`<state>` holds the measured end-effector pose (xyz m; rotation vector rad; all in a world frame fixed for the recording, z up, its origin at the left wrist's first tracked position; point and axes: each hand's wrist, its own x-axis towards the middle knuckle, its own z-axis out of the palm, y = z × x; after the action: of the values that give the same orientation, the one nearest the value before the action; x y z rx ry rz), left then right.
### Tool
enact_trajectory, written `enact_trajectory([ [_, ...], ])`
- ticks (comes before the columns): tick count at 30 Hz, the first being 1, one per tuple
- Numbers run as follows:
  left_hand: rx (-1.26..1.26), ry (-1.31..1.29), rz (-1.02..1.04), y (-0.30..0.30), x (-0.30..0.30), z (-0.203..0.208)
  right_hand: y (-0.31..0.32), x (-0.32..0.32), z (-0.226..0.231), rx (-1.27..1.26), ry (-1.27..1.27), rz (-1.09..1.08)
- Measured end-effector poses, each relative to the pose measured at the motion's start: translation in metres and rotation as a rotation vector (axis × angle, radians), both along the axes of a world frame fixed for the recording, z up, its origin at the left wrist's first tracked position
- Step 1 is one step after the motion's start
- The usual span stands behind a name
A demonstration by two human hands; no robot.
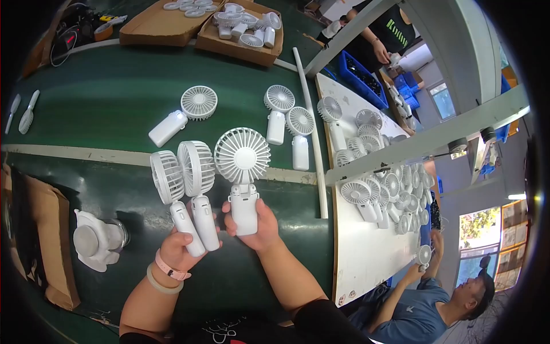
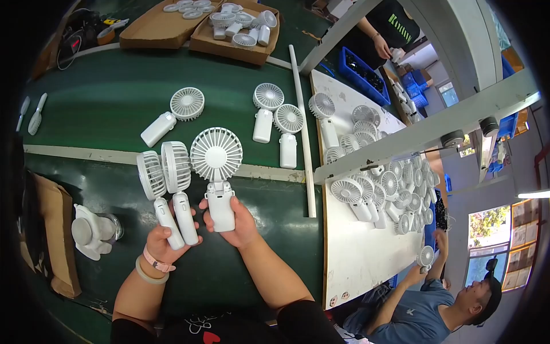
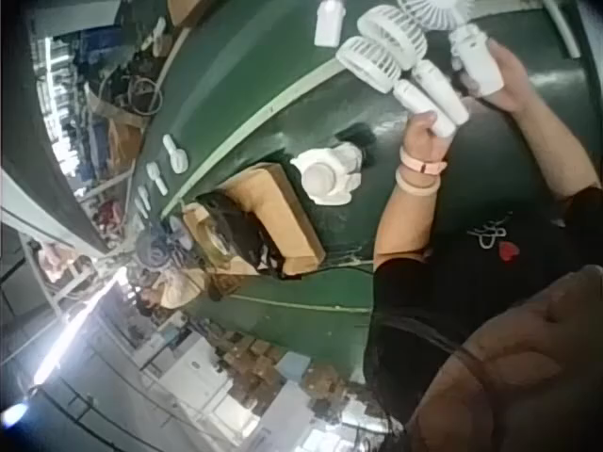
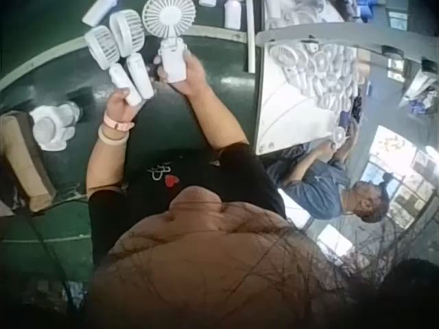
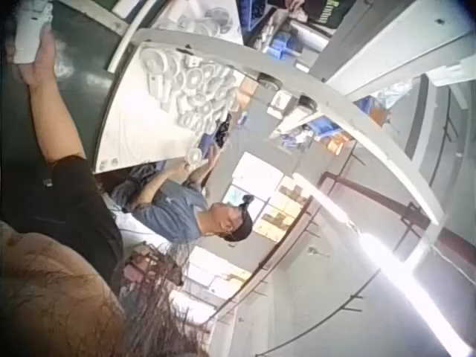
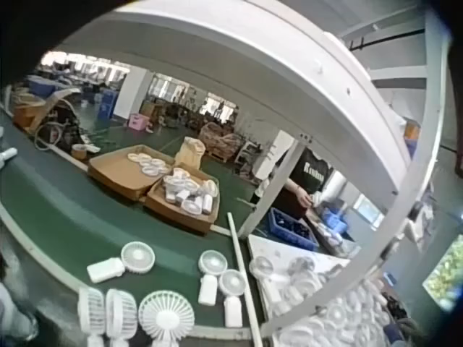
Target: The person tests handheld electric fans by picking them up from a conveyor belt, pressing their power buttons by hand, and placing them onto a table.
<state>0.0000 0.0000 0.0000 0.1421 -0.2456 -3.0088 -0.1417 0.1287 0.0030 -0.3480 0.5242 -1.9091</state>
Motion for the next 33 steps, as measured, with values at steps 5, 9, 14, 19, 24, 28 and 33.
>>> enact_trajectory([
  [5,0.012,0.007,0.012,0.002,-0.002,0.0,-0.001,-0.001,0.005,0.108,0.06,-0.077],
  [9,-0.003,-0.013,0.024,0.001,-0.002,-0.001,-0.007,0.002,0.005,0.13,0.088,-0.222],
  [14,-0.017,-0.004,0.017,0.002,0.0,0.001,-0.003,0.013,0.008,0.311,0.231,-0.31],
  [19,-0.035,-0.017,0.018,0.001,0.001,0.001,-0.005,0.015,0.009,0.344,0.262,-0.326],
  [24,-0.036,-0.029,0.019,0.002,0.0,0.003,-0.004,0.012,0.009,0.39,0.392,-0.276],
  [28,-0.03,-0.03,0.022,0.002,-0.001,0.003,-0.006,0.011,0.004,0.477,0.411,-0.263],
  [33,-0.04,0.028,0.007,0.001,0.001,-0.003,-0.009,0.013,0.011,0.429,0.358,-0.304],
])
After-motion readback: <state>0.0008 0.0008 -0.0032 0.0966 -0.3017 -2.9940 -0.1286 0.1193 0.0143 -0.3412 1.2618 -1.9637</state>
